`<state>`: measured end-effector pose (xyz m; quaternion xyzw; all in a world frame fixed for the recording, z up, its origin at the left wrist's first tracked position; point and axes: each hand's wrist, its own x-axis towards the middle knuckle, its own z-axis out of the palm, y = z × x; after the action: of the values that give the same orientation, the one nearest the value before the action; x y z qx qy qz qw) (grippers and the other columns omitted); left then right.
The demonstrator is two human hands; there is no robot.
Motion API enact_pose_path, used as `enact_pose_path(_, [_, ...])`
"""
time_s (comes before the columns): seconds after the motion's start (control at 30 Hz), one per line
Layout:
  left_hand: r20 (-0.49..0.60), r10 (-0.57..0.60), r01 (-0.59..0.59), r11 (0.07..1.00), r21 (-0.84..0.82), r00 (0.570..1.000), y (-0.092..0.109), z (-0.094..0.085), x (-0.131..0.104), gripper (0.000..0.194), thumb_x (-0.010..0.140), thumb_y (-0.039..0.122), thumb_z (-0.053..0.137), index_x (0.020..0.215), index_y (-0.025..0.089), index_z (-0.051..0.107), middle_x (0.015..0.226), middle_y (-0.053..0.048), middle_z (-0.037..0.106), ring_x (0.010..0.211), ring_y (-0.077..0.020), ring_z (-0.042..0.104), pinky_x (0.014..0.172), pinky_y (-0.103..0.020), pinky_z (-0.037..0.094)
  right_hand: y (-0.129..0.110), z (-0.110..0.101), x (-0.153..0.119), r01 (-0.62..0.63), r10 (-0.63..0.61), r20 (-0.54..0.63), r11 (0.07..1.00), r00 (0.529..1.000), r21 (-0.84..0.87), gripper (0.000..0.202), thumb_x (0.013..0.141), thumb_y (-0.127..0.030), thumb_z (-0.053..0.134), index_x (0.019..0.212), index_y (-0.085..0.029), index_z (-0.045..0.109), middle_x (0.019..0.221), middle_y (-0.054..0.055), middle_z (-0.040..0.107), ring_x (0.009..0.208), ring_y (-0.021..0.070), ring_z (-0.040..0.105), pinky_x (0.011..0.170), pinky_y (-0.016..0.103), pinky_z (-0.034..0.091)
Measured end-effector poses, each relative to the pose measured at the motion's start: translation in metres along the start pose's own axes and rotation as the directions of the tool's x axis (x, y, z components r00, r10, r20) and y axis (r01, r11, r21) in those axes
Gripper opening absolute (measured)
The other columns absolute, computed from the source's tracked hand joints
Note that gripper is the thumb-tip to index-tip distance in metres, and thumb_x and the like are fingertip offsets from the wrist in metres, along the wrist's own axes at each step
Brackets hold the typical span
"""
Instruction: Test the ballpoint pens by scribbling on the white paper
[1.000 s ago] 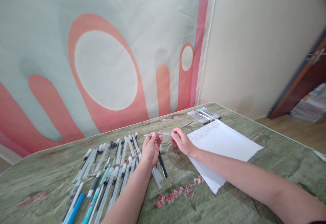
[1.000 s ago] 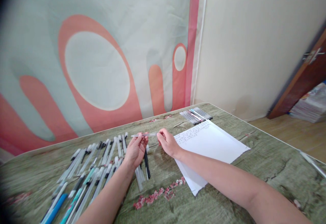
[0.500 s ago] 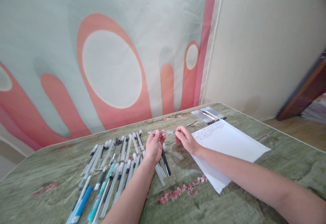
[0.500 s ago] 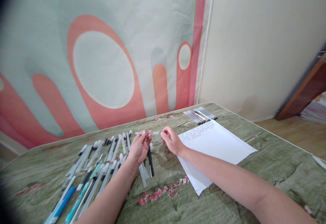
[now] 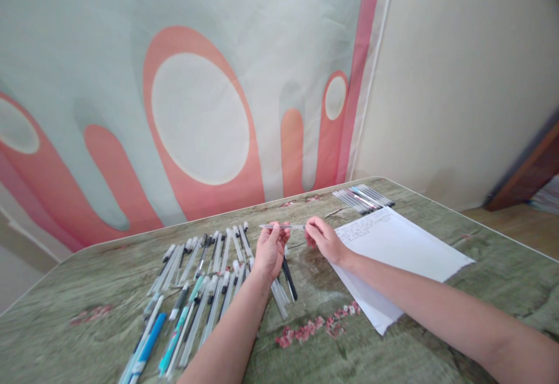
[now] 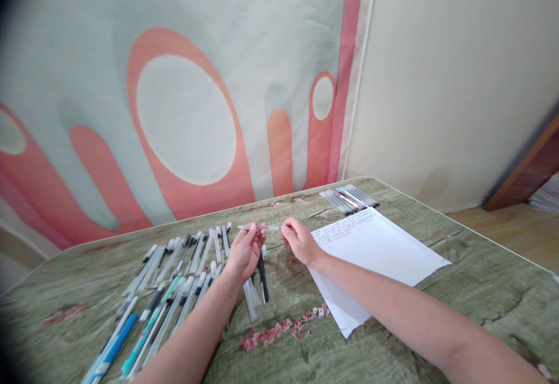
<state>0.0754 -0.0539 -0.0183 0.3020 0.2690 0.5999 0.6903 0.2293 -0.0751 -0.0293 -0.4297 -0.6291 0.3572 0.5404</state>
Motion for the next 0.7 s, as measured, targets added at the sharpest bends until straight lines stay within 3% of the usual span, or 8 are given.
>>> enact_pose_path(0.17, [0.031,0.044,-0.045,0.997,0.055,0.999,0.001,0.000,-0.001,0.017,0.073,0.024,0.062,0.082,0.015,0.050,0.086,-0.003,0.063,0.065,-0.0053,0.057,0.070,-0.020,0.045,0.002,0.001,0.000,-0.029,0.029,0.031,0.999,0.999,-0.019,0.038,0.086,-0.045,0.036,0.062,-0.018,0.047,0.050,-0.003,0.050,0.046,0.0091,0.049,0.050,0.023,0.040])
enact_pose_path(0.33, [0.075,0.085,-0.091,0.993,0.080,0.994,0.002,0.002,-0.003,0.017,0.075,0.025,0.060,0.084,0.016,0.049,0.089,-0.003,0.063,0.068,-0.0052,0.057,0.073,-0.020,0.045,0.002,0.003,0.003,-0.255,0.219,0.145,0.914,0.965,0.315,0.036,0.082,-0.049,0.040,0.063,-0.018,0.042,0.049,-0.004,0.049,0.038,0.0087,0.047,0.041,0.021,0.037])
enact_pose_path(0.43, [0.062,0.067,-0.069,0.997,0.031,0.996,0.006,0.005,-0.004,0.013,0.076,0.021,0.059,0.083,0.015,0.050,0.087,-0.003,0.063,0.068,-0.0050,0.057,0.072,-0.019,0.045,-0.001,0.001,0.005,-0.334,0.257,0.230,0.845,0.939,0.417,0.037,0.081,-0.051,0.041,0.064,-0.018,0.040,0.050,-0.004,0.048,0.041,0.0086,0.046,0.043,0.022,0.038])
enact_pose_path(0.53, [0.011,-0.003,0.003,0.998,-0.067,1.000,0.009,0.010,-0.007,0.007,0.078,0.018,0.056,0.079,0.013,0.052,0.082,-0.004,0.063,0.064,-0.0042,0.056,0.070,-0.017,0.045,-0.009,0.000,0.006,-0.215,0.147,0.202,0.902,0.968,0.375,0.034,0.079,-0.052,0.046,0.075,-0.018,0.045,0.061,-0.001,0.052,0.053,0.0107,0.051,0.051,0.024,0.043])
enact_pose_path(0.63, [0.025,-0.061,0.063,0.992,-0.111,0.998,0.007,0.018,-0.012,0.007,0.078,0.018,0.057,0.075,0.012,0.053,0.073,-0.001,0.061,0.061,-0.0037,0.054,0.067,-0.016,0.044,-0.020,0.000,0.003,0.023,-0.043,0.119,0.986,0.992,0.167,0.048,0.069,-0.043,0.064,0.107,-0.021,0.044,0.090,0.003,0.055,0.079,0.0145,0.055,0.068,0.027,0.046])
enact_pose_path(0.7, [0.085,-0.089,0.094,0.994,-0.056,0.992,0.002,0.024,-0.018,0.009,0.077,0.021,0.058,0.078,0.013,0.054,0.073,-0.001,0.060,0.064,-0.0046,0.055,0.067,-0.016,0.043,-0.030,0.000,0.001,0.160,-0.160,0.136,0.987,0.978,0.007,0.055,0.072,-0.041,0.062,0.120,-0.023,0.041,0.103,0.006,0.053,0.094,0.0169,0.052,0.081,0.032,0.043])
